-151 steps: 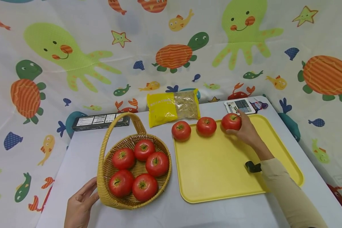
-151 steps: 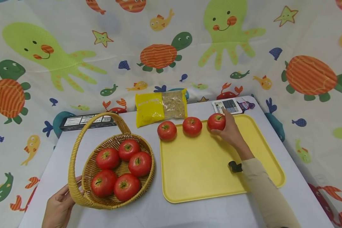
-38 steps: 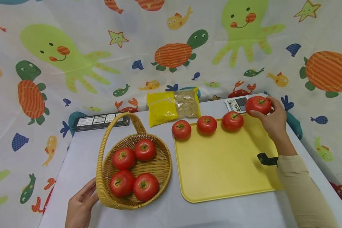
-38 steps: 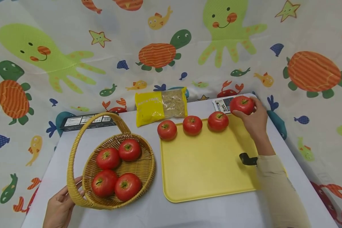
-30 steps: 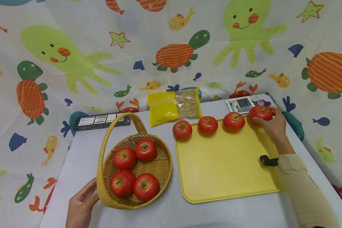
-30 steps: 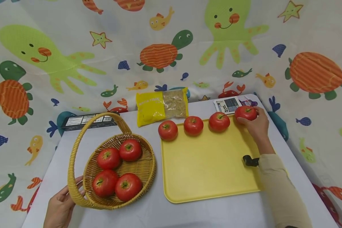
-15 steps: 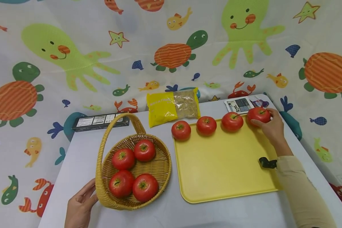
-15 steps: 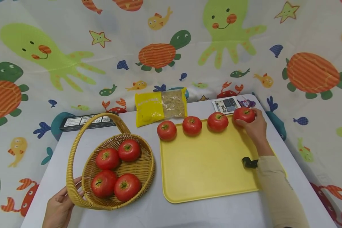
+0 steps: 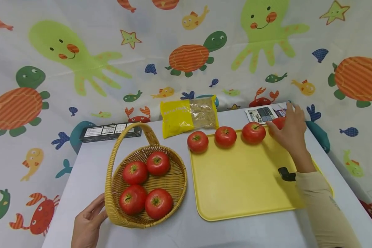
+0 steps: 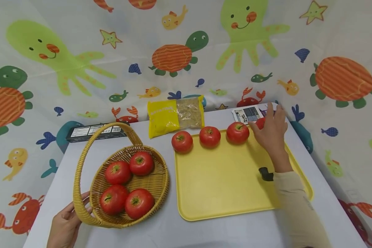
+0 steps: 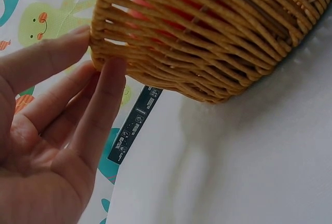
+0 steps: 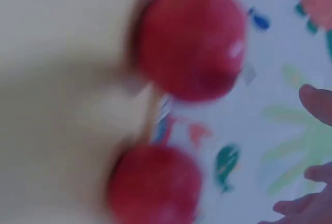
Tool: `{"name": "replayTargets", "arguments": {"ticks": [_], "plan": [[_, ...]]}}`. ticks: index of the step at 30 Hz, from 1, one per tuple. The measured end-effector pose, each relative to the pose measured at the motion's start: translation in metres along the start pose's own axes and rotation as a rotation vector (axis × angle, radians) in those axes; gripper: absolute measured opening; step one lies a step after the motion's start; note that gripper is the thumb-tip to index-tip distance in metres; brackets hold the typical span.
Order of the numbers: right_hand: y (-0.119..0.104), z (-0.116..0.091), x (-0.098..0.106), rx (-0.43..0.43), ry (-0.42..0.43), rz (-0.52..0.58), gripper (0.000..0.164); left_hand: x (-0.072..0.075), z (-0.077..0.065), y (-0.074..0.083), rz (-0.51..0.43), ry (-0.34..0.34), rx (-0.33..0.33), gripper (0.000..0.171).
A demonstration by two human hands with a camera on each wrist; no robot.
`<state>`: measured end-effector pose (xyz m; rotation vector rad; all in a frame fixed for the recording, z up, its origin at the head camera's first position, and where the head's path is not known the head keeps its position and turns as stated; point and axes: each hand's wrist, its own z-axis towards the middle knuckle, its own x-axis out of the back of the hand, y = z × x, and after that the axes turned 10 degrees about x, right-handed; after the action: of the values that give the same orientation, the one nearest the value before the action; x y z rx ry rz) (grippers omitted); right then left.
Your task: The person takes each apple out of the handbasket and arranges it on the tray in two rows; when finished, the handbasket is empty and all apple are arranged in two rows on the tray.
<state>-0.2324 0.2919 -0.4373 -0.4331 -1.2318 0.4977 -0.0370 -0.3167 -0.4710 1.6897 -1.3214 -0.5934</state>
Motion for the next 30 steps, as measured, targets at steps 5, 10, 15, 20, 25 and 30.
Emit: {"name": "replayTargets", "arguments": {"ticks": [5,10,15,20,25,30], "plan": [[-0.062,0.001,-0.024,0.256,-0.051,0.097,0.091,-0.002,0.0,0.002,-0.013,-0.002,-0.023,0.062],[-0.128,-0.007,-0.07,0.476,-0.273,0.26,0.089,-0.002,-0.001,0.001,-0.005,0.013,-0.008,0.066],[-0.191,-0.024,-0.109,0.768,-0.528,0.313,0.08,-0.001,-0.001,-0.001,0.009,0.015,0.013,0.07],[-0.229,-0.027,-0.146,0.957,-0.75,0.181,0.079,-0.001,-0.001,-0.001,0.025,0.022,0.026,0.074],[-0.241,-0.026,-0.171,0.981,-0.853,0.063,0.078,-0.002,-0.001,-0.001,0.042,0.017,0.039,0.078],[-0.242,-0.029,-0.181,1.014,-0.829,-0.011,0.079,-0.002,-0.002,0.001,0.049,0.012,0.033,0.079]]}}
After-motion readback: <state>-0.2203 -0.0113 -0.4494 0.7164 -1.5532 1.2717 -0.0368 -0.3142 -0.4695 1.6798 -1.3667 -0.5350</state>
